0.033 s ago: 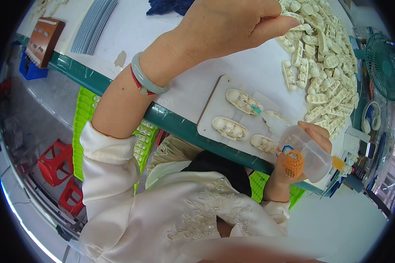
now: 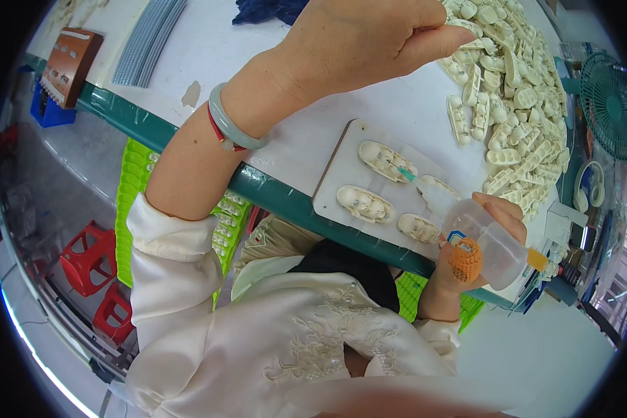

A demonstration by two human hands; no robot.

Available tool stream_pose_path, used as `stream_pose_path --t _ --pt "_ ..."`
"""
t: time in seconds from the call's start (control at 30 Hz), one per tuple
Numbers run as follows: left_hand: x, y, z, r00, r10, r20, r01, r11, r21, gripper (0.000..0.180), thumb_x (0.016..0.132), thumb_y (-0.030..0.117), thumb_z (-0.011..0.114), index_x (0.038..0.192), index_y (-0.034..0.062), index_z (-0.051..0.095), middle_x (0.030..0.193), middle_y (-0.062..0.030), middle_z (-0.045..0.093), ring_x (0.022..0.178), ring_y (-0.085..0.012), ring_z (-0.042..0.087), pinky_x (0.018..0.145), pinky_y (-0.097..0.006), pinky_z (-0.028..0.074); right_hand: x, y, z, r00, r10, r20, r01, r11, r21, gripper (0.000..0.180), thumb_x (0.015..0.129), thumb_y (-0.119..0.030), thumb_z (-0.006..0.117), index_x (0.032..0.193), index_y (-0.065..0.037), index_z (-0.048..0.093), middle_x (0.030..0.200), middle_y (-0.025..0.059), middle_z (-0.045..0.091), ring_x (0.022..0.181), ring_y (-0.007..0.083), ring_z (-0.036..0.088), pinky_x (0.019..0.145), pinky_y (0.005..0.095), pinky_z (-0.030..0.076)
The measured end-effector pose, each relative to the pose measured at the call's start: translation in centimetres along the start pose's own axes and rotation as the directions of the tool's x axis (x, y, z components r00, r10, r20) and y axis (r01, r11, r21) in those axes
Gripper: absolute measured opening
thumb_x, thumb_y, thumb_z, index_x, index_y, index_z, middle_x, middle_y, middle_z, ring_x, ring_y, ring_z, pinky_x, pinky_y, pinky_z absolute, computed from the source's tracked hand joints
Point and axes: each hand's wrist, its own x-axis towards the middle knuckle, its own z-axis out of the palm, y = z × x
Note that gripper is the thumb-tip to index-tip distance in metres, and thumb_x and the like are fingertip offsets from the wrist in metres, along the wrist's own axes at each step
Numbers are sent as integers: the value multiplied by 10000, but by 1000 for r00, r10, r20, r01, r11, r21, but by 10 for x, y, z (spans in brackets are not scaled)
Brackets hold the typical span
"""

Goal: The person assembles small white plastic components by placing parts into an assembly jig, applying glue from a bottle, and trimming excess plastic with a utility knife.

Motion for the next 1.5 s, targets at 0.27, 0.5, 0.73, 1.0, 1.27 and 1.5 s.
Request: stream_pose_path --t 0.27,0.5,0.73,1.0,1.27,1.5 --pt "0 0 1 1000 1 8 -1 1000 -13 353 785 156 683 517 34 487 475 -114 459 429 -251 455 425 -334 350 -1 1 3 999 24 -42 -22 999 38 512 718 -320 744 1027 10 504 911 136 579 868 234 547 716 299 462" --pt "-1 -2 1 1000 21 1 -21 1000 -18 352 786 154 681 518 34 487 474 -110 464 426 -244 456 423 -333 349 -1 2 2 1000 17 -26 -15 998 65 521 699 -282 754 1050 8 501 921 142 578 881 236 543 717 300 463" --pt "-3 -4 4 999 17 -44 -21 996 -84 335 787 146 680 530 32 498 478 -97 465 429 -232 454 421 -325 345 -10 7 -13 974 19 -228 -10 999 42 410 684 -138 666 1020 15 487 895 142 540 850 242 528 712 304 448" --pt "-4 -4 8 990 6 -142 -43 966 -254 321 772 121 693 526 30 507 469 -88 456 414 -202 439 405 -309 325 -19 9 -9 975 13 -221 -17 1000 -18 326 749 -187 668 944 13 502 857 133 543 826 224 527 687 285 430" --pt "-7 -9 18 985 -32 -171 -29 940 -341 307 764 113 701 526 30 525 466 -83 456 408 -195 443 398 -303 322 -13 9 -11 994 -38 -106 33 998 -51 286 792 -191 661 946 6 521 852 135 561 796 213 548 667 258 450" --pt "-9 -8 20 979 -69 -191 -14 915 -403 290 754 110 709 534 29 538 468 -84 471 408 -194 457 389 -295 321 -16 9 -12 995 -20 -102 21 1000 15 267 795 -166 636 966 2 519 844 130 557 807 216 550 686 278 461"
